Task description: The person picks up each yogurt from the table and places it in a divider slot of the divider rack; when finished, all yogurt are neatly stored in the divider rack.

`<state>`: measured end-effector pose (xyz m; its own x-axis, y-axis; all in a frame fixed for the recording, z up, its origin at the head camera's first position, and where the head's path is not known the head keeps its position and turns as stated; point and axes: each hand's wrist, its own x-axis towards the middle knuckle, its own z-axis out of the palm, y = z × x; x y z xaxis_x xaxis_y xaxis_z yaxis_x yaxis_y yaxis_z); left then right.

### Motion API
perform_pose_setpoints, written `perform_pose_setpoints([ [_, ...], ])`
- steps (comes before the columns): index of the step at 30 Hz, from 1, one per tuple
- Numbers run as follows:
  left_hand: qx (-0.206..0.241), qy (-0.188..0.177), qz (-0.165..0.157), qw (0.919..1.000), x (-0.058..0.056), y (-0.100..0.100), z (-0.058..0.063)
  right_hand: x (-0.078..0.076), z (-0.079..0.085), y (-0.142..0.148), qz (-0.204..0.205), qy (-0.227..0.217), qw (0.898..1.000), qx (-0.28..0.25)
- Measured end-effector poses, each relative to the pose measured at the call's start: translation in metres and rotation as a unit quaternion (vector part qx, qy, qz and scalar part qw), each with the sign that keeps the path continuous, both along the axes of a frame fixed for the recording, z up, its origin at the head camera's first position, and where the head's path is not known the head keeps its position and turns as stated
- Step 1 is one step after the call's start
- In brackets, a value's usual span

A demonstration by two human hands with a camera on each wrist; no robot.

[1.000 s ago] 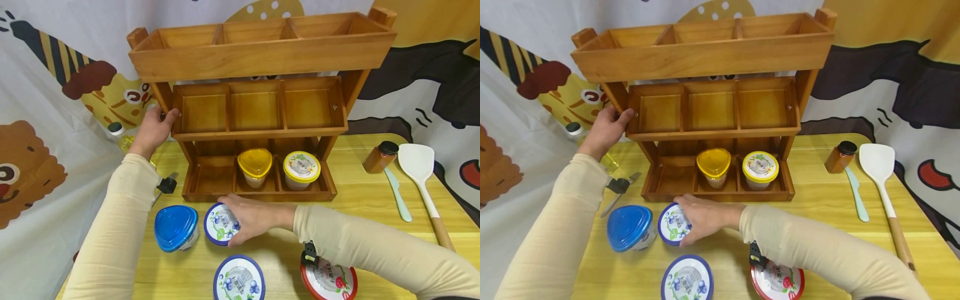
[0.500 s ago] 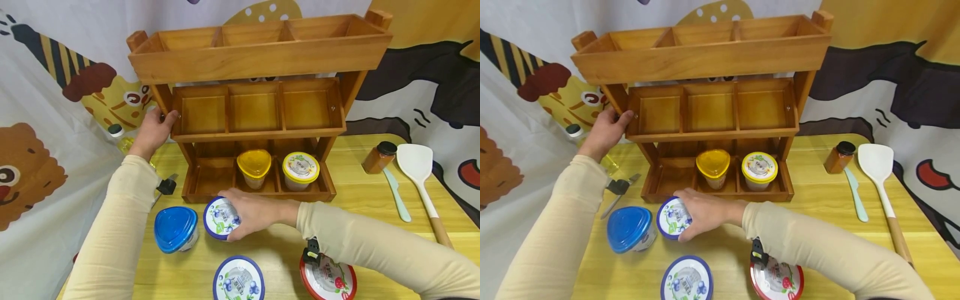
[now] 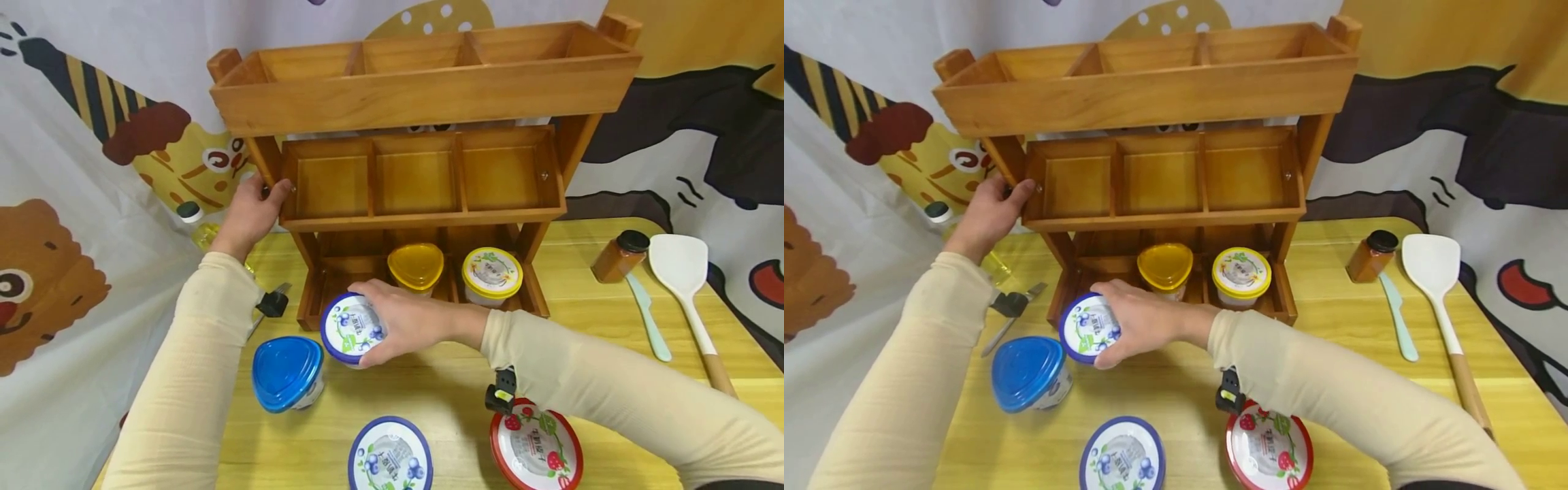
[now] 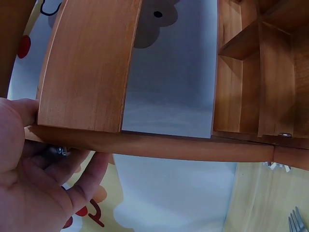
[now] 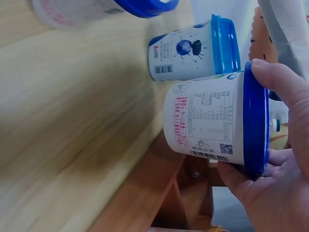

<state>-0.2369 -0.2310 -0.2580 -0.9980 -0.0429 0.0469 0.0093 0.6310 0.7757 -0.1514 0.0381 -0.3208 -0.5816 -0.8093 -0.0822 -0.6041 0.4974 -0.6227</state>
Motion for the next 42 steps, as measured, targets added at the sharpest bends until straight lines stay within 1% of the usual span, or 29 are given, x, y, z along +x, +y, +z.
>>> perform_pose_setpoints([
  [7, -0.005, -0.004, 0.002, 1.0000, -0.001, 0.000, 0.000, -0.012, 0.005, -0.007, -0.029, -0.009, 0.999, -0.014],
  [14, -0.011, 0.006, 0.005, 0.9999, 0.000, -0.001, 0.000, -0.028, 0.002, -0.020, -0.061, -0.012, 0.998, -0.023],
  [20, -0.009, 0.001, 0.011, 0.9999, 0.001, 0.000, 0.000, -0.041, 0.000, -0.033, -0.077, -0.011, 0.997, -0.026],
  [23, -0.011, -0.001, 0.013, 0.9999, 0.001, 0.001, 0.000, -0.048, -0.002, -0.038, -0.085, -0.006, 0.996, -0.022],
  [29, -0.010, -0.004, 0.012, 0.9999, 0.001, 0.002, 0.001, -0.059, -0.005, -0.045, -0.119, -0.017, 0.993, -0.017],
  [31, -0.009, -0.006, 0.011, 0.9999, 0.000, 0.002, 0.000, -0.062, -0.006, -0.046, -0.128, -0.015, 0.992, -0.014],
  [37, -0.012, -0.004, 0.009, 0.9999, 0.000, 0.002, 0.000, -0.070, -0.008, -0.051, -0.148, 0.001, 0.989, 0.006],
  [42, -0.015, -0.003, 0.010, 0.9998, 0.000, 0.001, 0.000, -0.073, -0.012, -0.056, -0.158, -0.006, 0.987, 0.021],
])
